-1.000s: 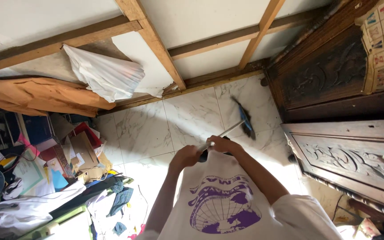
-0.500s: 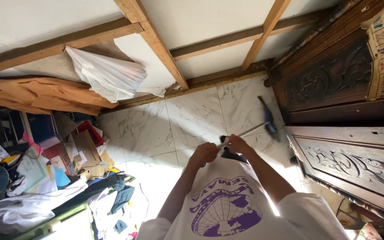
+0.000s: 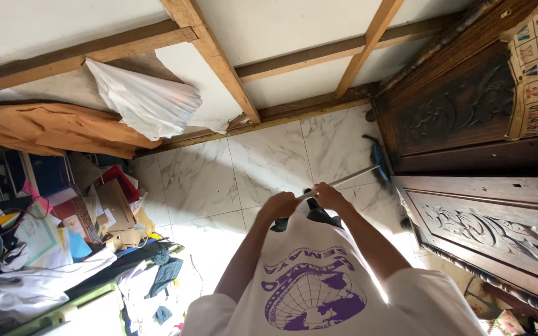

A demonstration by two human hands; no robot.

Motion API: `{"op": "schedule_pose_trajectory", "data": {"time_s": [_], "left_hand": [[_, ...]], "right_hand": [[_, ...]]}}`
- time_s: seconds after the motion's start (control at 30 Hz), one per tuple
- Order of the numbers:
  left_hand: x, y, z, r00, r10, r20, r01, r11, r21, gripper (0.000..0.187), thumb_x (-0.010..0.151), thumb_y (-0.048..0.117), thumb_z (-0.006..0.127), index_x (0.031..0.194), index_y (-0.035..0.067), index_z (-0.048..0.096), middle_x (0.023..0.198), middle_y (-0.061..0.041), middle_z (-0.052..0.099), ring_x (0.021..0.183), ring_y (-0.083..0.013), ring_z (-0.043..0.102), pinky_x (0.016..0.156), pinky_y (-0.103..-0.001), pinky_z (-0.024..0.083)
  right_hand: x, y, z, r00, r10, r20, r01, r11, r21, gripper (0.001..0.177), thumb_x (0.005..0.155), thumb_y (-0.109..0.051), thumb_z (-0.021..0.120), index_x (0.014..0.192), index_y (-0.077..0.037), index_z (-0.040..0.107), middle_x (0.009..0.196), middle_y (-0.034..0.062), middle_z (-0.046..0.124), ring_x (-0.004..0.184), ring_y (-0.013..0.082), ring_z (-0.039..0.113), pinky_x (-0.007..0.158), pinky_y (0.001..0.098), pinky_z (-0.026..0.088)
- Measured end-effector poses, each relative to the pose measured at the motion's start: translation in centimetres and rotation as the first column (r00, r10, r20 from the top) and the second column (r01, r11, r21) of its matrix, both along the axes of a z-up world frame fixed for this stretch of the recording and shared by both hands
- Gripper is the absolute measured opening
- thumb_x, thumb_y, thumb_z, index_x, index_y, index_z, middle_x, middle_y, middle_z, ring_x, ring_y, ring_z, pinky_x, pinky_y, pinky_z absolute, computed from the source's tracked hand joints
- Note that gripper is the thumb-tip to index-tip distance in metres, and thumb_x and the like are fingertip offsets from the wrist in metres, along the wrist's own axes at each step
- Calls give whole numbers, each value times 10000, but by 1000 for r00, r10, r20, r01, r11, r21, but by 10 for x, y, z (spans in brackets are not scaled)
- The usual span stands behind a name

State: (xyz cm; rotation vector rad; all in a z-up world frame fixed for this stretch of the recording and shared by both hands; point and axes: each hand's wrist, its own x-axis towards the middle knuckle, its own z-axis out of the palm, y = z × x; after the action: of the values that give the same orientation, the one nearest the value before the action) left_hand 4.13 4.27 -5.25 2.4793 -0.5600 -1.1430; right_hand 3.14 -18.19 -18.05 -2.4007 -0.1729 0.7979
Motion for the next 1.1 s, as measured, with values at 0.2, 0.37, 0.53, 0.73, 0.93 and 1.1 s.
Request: {"op": "schedule_pose_trajectory", "data": {"time_s": [0.2, 0.37, 0.53, 0.73, 0.93, 1.1], "left_hand": [[-31, 1, 39, 967, 221, -124, -217, 975, 45, 378, 1053, 301, 497, 974, -5, 706, 868, -202, 711, 757, -354, 706, 685, -498, 550], [-31, 32, 77, 961, 264, -87, -259, 964, 66, 293, 975, 265, 549, 934, 20, 704, 835, -177, 726, 753, -325, 722, 685, -481, 572], [-10, 19, 69, 971, 230, 59, -229, 973, -30, 421, 1015, 347, 537, 856, -1, 712, 815, -206, 715, 768, -377, 697, 718, -504, 551], [-20, -13, 16, 982, 189, -10, -189, 981, -42, 456, 1038, 401, 512, 926, -3, 691, 842, -204, 725, 745, -386, 694, 700, -528, 544], [-42, 42, 38, 970, 230, -75, -232, 973, -10, 395, 1054, 311, 467, 967, 5, 701, 833, -199, 725, 731, -351, 701, 684, -506, 553], [-31, 59, 63, 968, 246, -48, -245, 969, 23, 393, 1048, 273, 483, 925, -11, 724, 828, -196, 728, 731, -336, 692, 691, -487, 537]], "right_hand": [[-13, 20, -31, 941, 330, -74, -335, 939, -80, 233, 984, -248, 643, 1013, -23, 691, 1111, 154, 648, 1085, 303, 624, 948, 414, 526], [-3, 44, 58, 969, 246, -18, -240, 956, 171, 259, 867, -252, 722, 1054, -76, 686, 1113, 130, 618, 1071, 315, 614, 937, 412, 511], [7, 27, 79, 995, 72, -74, -61, 988, 145, 238, 903, -299, 716, 1049, -111, 701, 1152, 112, 602, 1084, 297, 614, 941, 413, 511], [-6, 7, 16, 994, -107, -8, 108, 994, 32, 263, 903, -180, 680, 1158, -120, 655, 1296, 96, 554, 1102, 331, 601, 946, 433, 502], [-6, 49, 63, 970, 241, 13, -238, 948, 212, 91, 941, -126, 648, 1024, -89, 655, 1145, 109, 592, 1129, 297, 592, 1010, 408, 489], [9, 59, 123, 954, 269, -133, -233, 943, 238, 176, 963, -248, 680, 1073, -111, 673, 1152, 85, 600, 1107, 271, 612, 999, 402, 486]]}}
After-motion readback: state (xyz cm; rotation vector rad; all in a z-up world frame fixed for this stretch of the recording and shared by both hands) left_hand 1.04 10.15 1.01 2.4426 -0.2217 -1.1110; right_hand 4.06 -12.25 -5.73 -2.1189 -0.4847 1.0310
